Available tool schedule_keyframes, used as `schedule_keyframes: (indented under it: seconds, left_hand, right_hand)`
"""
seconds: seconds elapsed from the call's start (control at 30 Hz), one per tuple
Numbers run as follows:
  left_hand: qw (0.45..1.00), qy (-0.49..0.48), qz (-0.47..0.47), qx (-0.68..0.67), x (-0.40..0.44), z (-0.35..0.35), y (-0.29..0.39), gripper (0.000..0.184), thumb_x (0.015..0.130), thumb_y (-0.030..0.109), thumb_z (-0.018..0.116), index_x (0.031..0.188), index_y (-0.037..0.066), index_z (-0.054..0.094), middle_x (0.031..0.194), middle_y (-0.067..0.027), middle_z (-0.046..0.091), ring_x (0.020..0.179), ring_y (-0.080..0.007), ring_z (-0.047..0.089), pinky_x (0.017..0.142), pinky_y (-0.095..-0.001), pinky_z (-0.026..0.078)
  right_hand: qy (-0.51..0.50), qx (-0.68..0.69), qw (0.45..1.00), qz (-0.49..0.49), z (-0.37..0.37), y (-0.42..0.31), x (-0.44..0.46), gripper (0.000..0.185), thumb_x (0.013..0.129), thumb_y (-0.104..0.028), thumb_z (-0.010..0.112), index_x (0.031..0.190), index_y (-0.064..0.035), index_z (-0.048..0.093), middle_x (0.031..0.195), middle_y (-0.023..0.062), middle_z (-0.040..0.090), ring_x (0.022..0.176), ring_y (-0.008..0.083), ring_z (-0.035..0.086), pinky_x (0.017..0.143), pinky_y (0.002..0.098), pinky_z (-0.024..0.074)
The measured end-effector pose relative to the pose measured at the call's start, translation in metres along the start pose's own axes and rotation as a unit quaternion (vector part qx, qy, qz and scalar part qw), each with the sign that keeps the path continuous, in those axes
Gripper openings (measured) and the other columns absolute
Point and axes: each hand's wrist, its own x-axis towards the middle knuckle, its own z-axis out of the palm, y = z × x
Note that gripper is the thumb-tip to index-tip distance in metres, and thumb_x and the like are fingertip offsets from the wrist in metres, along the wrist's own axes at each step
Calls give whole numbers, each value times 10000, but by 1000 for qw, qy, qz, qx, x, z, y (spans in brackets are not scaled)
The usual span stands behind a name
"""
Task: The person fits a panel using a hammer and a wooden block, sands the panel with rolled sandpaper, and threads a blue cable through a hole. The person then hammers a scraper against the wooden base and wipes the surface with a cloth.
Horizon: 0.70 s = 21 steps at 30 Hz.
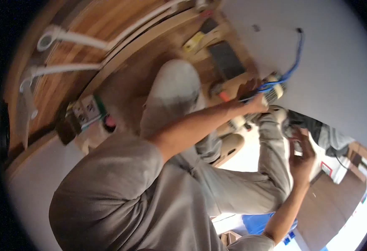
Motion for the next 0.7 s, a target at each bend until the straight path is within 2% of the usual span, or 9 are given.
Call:
schedule_keyframes:
  seconds: [0.07, 0.13, 0.23, 0.3, 0.4, 0.5, 0.57, 0.6, 0.7]
  left_hand:
    - [974, -165, -12, 157, 11, -122, 40, 597, 650, 357, 784, 1077, -26, 618, 1082, -211, 614, 1057, -374, 592, 895, -456, 499]
    - [975, 108, 91, 169, 2, -158, 50, 445, 735, 365, 756, 960, -10, 675, 980, -199, 670, 967, -363, 653, 841, -449, 528]
    - [989, -81, 42, 119, -35, -294, 84, 305, 851, 290, 715, 1004, 30, 669, 892, -193, 689, 809, -358, 685, 749, -453, 537]
    - [997, -66, 9, 28, -77, -371, 66, 148, 911, 156, 646, 955, 25, 699, 936, -166, 719, 858, -275, 703, 753, -377, 545]
    - [945, -123, -137, 269, -164, -465, 41, 200, 939, 175, 589, 958, 7, 694, 832, -178, 689, 782, -240, 679, 718, -356, 516]
    - [841, -249, -316, 361, -283, -492, -17, 214, 892, 192, 550, 872, 26, 683, 860, -232, 678, 873, -400, 676, 772, -463, 538]
    - [756, -192, -511, 362, -351, -477, -35, 233, 905, 230, 567, 947, 32, 683, 872, -243, 686, 904, -402, 683, 812, -468, 545]
    - [729, -312, -426, 436, -383, -472, -43, 337, 919, 339, 613, 999, 16, 664, 911, -243, 690, 940, -398, 681, 829, -488, 546]
    - [738, -314, -484, 349, -450, -451, -66, 486, 853, 429, 692, 1019, -25, 639, 1011, -232, 685, 986, -378, 677, 821, -492, 550]
  right_hand:
    - [30, 11, 999, 19, -3, 6, 0, 319, 863, 85, 640, 1170, -2, 663, 1102, 121, 716, 931, 196, 689, 851, 328, 533]
    - [42, -55, 997, -14, -10, 23, 0, 233, 902, 68, 612, 1120, 14, 673, 1172, 134, 699, 976, 198, 684, 881, 326, 526]
    - [41, -87, 993, -72, -26, 82, -8, 333, 1010, -89, 541, 1329, 1, 579, 1237, 115, 671, 1024, 171, 657, 902, 310, 515]
    - [40, 29, 997, 67, -30, 114, -16, 342, 1041, -155, 506, 1345, -13, 573, 1147, 98, 677, 999, 169, 648, 886, 309, 507]
    - [29, 62, 995, 78, -37, 132, -10, 370, 1050, -227, 502, 1328, 3, 582, 1054, 98, 684, 919, 165, 645, 833, 300, 503]
    - [-18, 1, 999, 48, -40, 140, 6, 376, 1056, -218, 476, 1335, 16, 570, 1081, 99, 669, 852, 157, 600, 776, 300, 489]
    - [-53, -4, 998, 18, -43, 135, 18, 375, 1055, -211, 474, 1341, 13, 565, 1100, 100, 670, 843, 159, 592, 771, 304, 487]
    - [-72, -7, 997, 3, -41, 131, 25, 374, 1054, -208, 473, 1344, 11, 562, 1110, 101, 671, 839, 160, 589, 768, 307, 486]
    - [-88, -34, 995, 10, -39, 132, 41, 363, 1059, -229, 467, 1349, -40, 574, 1202, 115, 666, 881, 166, 601, 764, 316, 494]
